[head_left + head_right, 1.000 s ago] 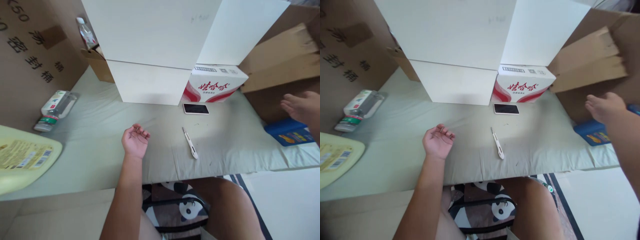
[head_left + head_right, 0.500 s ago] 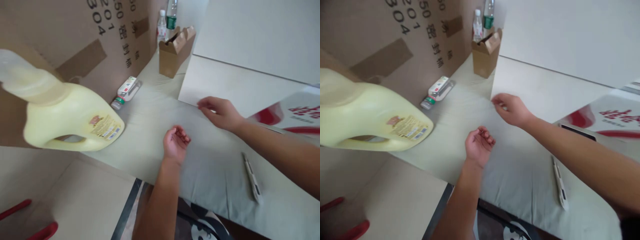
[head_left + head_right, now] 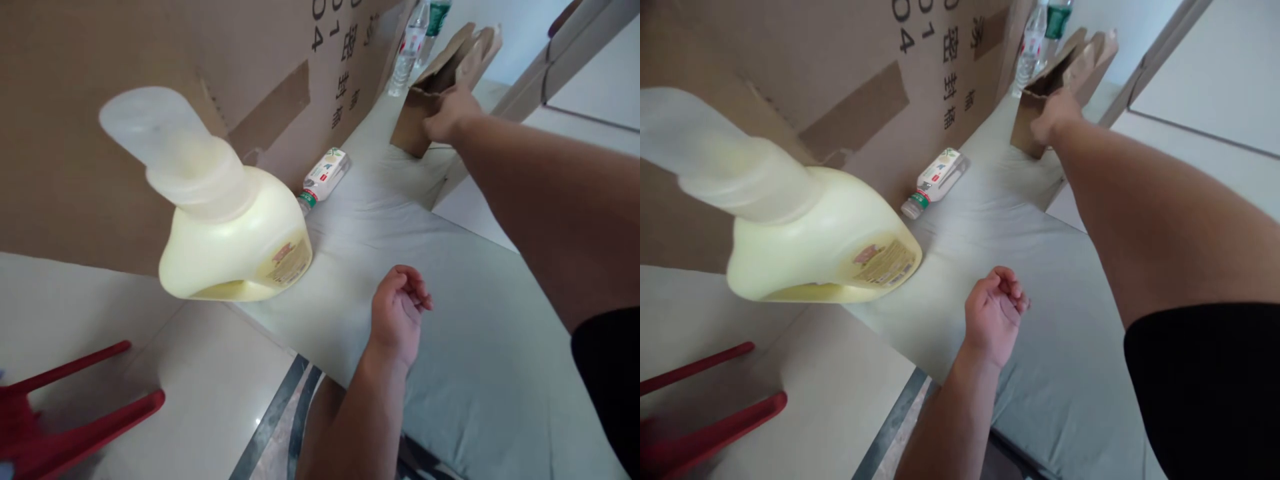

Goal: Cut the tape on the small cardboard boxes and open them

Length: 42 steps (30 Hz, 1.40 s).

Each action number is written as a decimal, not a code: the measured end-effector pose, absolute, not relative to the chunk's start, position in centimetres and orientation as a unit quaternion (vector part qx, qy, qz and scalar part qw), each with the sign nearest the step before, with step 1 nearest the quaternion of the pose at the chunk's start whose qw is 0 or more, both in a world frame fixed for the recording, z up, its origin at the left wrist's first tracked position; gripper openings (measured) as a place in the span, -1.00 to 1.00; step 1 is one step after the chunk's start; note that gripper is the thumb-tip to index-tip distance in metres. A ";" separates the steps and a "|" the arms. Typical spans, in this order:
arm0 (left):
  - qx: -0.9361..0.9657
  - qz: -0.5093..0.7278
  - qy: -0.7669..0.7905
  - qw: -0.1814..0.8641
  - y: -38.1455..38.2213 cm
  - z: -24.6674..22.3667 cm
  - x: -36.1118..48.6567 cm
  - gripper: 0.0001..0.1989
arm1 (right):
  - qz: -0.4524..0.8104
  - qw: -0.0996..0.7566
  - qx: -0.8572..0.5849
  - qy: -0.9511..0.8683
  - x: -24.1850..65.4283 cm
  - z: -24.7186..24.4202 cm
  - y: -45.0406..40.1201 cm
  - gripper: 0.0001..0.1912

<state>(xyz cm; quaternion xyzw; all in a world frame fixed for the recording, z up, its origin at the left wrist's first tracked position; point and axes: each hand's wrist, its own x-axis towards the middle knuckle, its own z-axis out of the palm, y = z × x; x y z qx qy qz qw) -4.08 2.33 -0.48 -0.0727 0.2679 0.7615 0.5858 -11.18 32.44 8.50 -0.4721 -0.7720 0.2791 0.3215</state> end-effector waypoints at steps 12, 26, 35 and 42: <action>0.045 0.835 0.511 0.200 -1.4 -1.3 -5.1 -0.78 | 0.056 0.316 -0.374 -0.870 8.9 7.4 10.3 -0.92; 0.501 0.670 0.512 0.195 0.0 3.6 2.6 -0.67 | 0.042 0.368 -0.338 -0.865 32.5 5.5 -4.7 -0.70; 0.578 0.625 0.509 0.131 2.3 2.5 5.2 -0.80 | 0.066 0.404 -0.426 -0.807 33.9 4.3 -1.7 -0.66; 0.541 0.720 0.389 0.196 2.3 2.2 4.0 -0.52 | 0.253 0.469 -0.452 -0.715 34.0 0.0 -1.1 -0.59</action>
